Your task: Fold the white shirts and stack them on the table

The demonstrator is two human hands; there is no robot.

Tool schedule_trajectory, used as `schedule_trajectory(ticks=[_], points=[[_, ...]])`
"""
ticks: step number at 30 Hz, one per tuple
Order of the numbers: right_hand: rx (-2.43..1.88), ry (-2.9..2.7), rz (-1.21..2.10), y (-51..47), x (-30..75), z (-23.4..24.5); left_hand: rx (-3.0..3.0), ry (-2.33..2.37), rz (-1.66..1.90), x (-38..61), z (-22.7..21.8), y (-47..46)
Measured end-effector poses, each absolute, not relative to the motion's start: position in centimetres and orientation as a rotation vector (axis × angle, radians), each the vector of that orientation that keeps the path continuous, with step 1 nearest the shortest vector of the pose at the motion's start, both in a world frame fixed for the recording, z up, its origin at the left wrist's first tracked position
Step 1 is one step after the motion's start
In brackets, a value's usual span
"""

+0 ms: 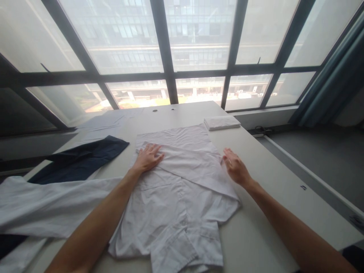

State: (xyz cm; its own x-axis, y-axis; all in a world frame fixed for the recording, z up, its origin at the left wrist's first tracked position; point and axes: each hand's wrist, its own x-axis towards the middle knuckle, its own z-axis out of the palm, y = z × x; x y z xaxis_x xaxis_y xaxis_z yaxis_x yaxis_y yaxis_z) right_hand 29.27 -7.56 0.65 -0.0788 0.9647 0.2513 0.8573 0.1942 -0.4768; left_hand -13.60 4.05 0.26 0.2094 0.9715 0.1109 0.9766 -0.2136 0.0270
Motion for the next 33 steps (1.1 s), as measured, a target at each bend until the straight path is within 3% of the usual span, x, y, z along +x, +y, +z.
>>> schedule_trajectory(ticks=[4, 10, 19, 27, 33], points=[[-1.630, -1.968, 0.182, -7.6, 28.3, 0.7, -2.461, -1.832, -0.190, -12.7, 0.4, 3.9], [-1.723, -2.407, 0.281, -8.9, 25.6, 0.0, -2.524, -1.861, -0.052, -12.3, -0.3, 3.7], [-1.833, -2.463, 0.339, -11.1, 25.6, 0.0, -2.608, -1.822, -0.049, -12.3, -0.3, 2.9], [-1.686, -1.998, 0.057, -10.2, 26.1, 1.9, -2.595, -1.806, -0.039, -12.1, -0.1, 2.6], [-1.679, -2.421, 0.346, -9.6, 26.1, 0.0, -2.590, -1.816, -0.023, -12.3, -0.3, 2.9]])
